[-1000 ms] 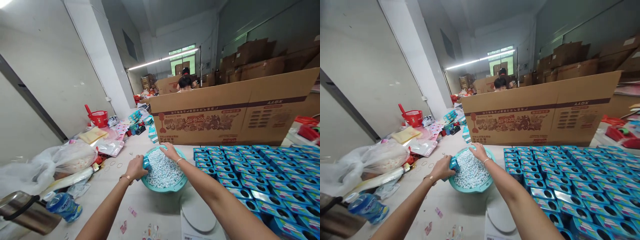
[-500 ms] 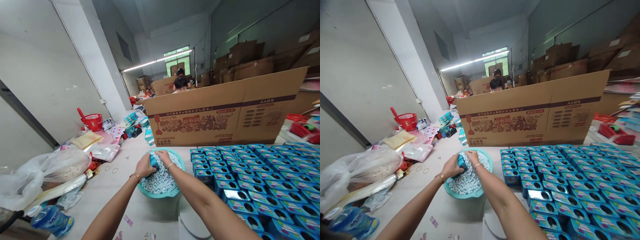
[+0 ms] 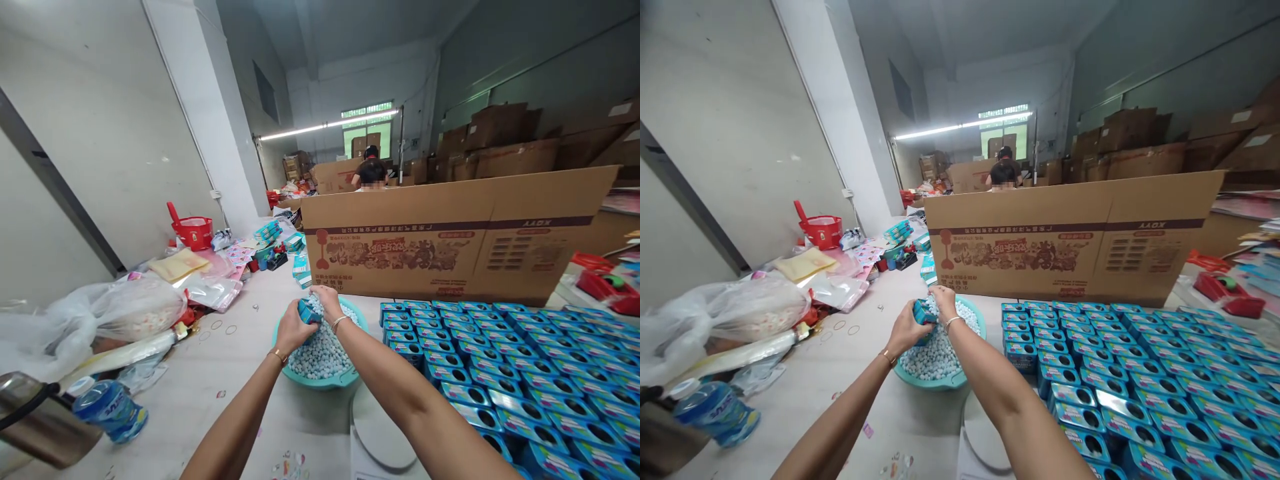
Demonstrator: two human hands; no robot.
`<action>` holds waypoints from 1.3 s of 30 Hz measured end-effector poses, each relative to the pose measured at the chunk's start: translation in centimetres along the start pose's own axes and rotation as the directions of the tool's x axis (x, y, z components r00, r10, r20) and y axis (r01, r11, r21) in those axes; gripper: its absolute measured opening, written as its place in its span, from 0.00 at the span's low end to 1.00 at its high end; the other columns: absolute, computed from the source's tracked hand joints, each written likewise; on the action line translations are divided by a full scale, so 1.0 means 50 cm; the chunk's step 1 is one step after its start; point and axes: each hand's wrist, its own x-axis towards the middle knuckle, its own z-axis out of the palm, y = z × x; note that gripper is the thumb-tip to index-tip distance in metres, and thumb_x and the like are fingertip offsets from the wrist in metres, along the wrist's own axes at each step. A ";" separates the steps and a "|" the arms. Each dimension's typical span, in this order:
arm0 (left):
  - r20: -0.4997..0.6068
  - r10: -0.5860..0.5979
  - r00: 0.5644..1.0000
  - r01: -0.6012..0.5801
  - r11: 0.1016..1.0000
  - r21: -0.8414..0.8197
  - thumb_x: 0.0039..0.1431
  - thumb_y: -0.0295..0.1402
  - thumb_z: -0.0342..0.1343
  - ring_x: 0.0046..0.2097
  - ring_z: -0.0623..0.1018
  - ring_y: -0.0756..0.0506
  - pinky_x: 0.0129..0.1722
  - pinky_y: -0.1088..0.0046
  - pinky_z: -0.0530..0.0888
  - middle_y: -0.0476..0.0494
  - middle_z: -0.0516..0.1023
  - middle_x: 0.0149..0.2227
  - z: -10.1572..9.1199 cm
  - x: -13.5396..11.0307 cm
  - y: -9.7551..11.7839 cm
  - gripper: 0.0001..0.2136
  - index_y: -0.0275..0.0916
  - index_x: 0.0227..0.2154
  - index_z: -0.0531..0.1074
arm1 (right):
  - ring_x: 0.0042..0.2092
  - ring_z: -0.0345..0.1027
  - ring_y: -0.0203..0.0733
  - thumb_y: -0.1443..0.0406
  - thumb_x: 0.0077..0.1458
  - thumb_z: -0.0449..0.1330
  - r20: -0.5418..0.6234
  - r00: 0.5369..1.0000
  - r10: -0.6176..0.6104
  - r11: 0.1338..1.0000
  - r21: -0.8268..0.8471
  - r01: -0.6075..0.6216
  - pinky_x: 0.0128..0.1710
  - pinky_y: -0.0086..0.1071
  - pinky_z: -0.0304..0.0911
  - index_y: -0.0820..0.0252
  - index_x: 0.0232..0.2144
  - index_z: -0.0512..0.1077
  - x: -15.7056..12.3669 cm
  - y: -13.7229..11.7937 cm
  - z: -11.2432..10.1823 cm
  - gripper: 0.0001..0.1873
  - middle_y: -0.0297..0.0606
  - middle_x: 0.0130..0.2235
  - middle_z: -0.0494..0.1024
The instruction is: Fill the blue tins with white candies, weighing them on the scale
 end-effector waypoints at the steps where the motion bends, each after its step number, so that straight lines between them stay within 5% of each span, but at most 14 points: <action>1: 0.003 -0.008 1.000 0.008 1.000 -0.011 0.43 0.33 0.65 0.42 0.77 0.42 0.40 0.70 0.71 0.45 0.77 0.42 -0.001 0.001 0.000 0.26 0.40 0.46 0.66 | 0.29 0.65 0.39 0.62 0.32 0.63 0.001 1.000 0.003 1.000 0.004 -0.003 0.32 0.32 0.60 0.59 0.13 0.72 -0.001 -0.003 0.002 0.07 0.33 0.20 0.73; 14: 0.049 -0.081 0.996 0.084 0.993 -0.082 0.44 0.35 0.66 0.38 0.78 0.44 0.37 0.72 0.71 0.46 0.78 0.38 -0.017 0.006 0.018 0.23 0.38 0.44 0.66 | 0.26 0.69 0.42 0.59 0.41 0.58 0.047 0.995 0.087 0.994 0.062 -0.089 0.32 0.36 0.66 0.60 0.17 0.72 0.000 -0.039 0.013 0.10 0.39 0.21 0.75; 29: 0.079 -0.063 0.995 0.070 0.993 -0.091 0.42 0.33 0.67 0.44 0.77 0.44 0.42 0.72 0.72 0.46 0.78 0.42 -0.039 -0.002 0.019 0.27 0.38 0.47 0.66 | 0.34 0.73 0.44 0.50 0.51 0.58 0.172 0.984 -0.037 0.995 -0.085 0.052 0.39 0.36 0.67 0.61 0.24 0.74 -0.025 -0.041 0.037 0.19 0.43 0.28 0.79; 33: 0.104 -0.077 0.992 0.081 0.996 -0.038 0.45 0.36 0.65 0.44 0.78 0.44 0.42 0.72 0.72 0.44 0.78 0.43 -0.061 -0.011 -0.006 0.26 0.38 0.47 0.66 | 0.42 0.74 0.46 0.48 0.56 0.51 0.164 0.984 -0.065 0.979 -0.183 0.096 0.44 0.37 0.66 0.59 0.30 0.74 -0.008 -0.044 -0.016 0.23 0.44 0.35 0.81; 39: 0.258 -0.121 0.959 0.069 0.977 0.204 0.36 0.37 0.67 0.41 0.79 0.38 0.36 0.70 0.71 0.43 0.79 0.39 -0.087 -0.003 -0.024 0.27 0.40 0.44 0.69 | 0.54 0.65 0.55 0.56 0.45 0.64 0.068 0.995 -0.078 0.893 -0.440 0.100 0.56 0.41 0.55 0.55 0.24 0.73 -0.023 0.011 -0.144 0.09 0.44 0.39 0.80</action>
